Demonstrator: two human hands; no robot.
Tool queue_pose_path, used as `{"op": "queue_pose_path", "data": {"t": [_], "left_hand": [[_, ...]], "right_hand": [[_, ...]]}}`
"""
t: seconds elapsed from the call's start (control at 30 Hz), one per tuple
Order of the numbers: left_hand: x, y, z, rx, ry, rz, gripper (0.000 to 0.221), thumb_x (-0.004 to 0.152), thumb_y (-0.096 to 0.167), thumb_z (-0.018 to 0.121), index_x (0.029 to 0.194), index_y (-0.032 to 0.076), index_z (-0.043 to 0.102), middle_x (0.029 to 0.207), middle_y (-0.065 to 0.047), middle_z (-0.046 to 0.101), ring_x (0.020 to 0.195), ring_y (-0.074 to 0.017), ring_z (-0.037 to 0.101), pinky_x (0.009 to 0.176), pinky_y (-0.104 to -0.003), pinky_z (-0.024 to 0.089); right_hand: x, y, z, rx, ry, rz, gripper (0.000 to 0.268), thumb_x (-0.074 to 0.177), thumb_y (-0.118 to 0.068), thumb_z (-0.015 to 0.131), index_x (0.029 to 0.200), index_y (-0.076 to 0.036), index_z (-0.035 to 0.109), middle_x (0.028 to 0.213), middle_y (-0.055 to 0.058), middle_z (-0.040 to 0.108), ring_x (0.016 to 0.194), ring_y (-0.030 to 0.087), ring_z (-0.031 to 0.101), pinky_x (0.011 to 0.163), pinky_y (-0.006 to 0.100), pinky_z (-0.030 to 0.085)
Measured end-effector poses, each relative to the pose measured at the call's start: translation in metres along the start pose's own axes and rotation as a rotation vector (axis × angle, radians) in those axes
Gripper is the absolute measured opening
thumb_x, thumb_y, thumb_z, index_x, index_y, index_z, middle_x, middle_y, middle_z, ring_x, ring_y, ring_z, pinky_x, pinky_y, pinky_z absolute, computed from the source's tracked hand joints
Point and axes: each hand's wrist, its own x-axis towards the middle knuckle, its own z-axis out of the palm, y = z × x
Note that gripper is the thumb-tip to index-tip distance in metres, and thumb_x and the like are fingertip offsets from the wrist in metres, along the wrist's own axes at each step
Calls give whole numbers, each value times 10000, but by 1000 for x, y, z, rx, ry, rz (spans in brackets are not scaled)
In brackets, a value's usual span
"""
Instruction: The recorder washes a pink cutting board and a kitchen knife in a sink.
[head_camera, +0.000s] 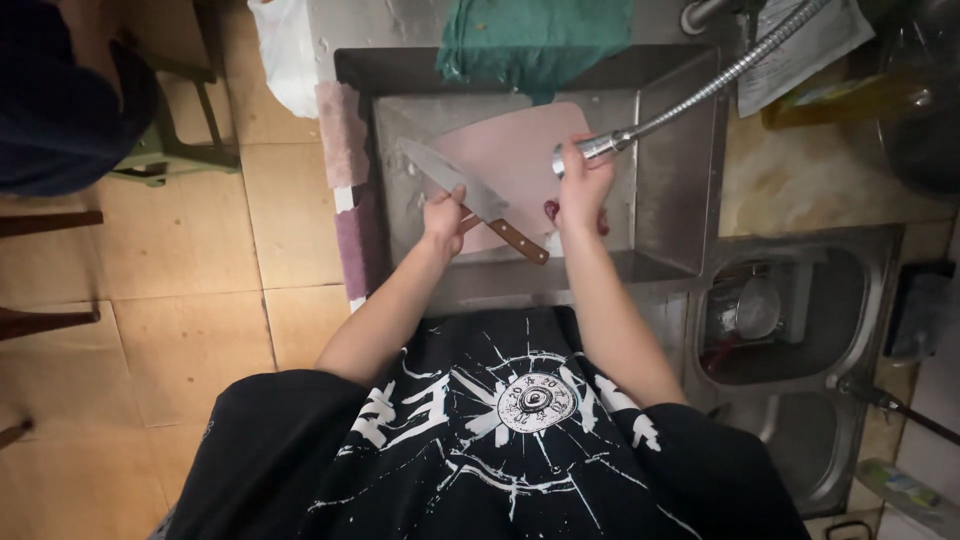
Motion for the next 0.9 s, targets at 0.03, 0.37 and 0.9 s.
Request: {"op": "queue_pose_path", "data": {"t": [0.03, 0.37, 0.9], "left_hand": [[-3, -1, -1, 19, 12, -2, 214, 1038, 162, 516, 1171, 25, 614, 1144, -119, 692, 1031, -292, 705, 902, -507, 616], [-11, 2, 5, 13, 9, -13, 237, 1055, 171, 502, 1178, 6, 617, 1147, -129, 697, 1029, -281, 710, 900, -497, 612], [17, -22, -20, -24, 5, -4, 250, 1058, 163, 529, 1247, 24, 613, 1146, -141, 705, 997, -313, 719, 863, -503, 629]], "right_hand": [[-4, 6, 1, -74, 172, 17, 169, 947, -13, 718, 1099, -10, 643, 983, 64, 672, 850, 127, 629, 735, 293, 505], [9, -21, -32, 131, -109, 101, 269, 891, 69, 690, 1122, -45, 613, 1097, 63, 655, 1013, 147, 642, 939, 303, 526], [-18, 11, -55, 155, -367, 202, 556, 945, -165, 744, 1422, -81, 470, 1325, 77, 604, 1210, 190, 611, 1089, 353, 494]]}}
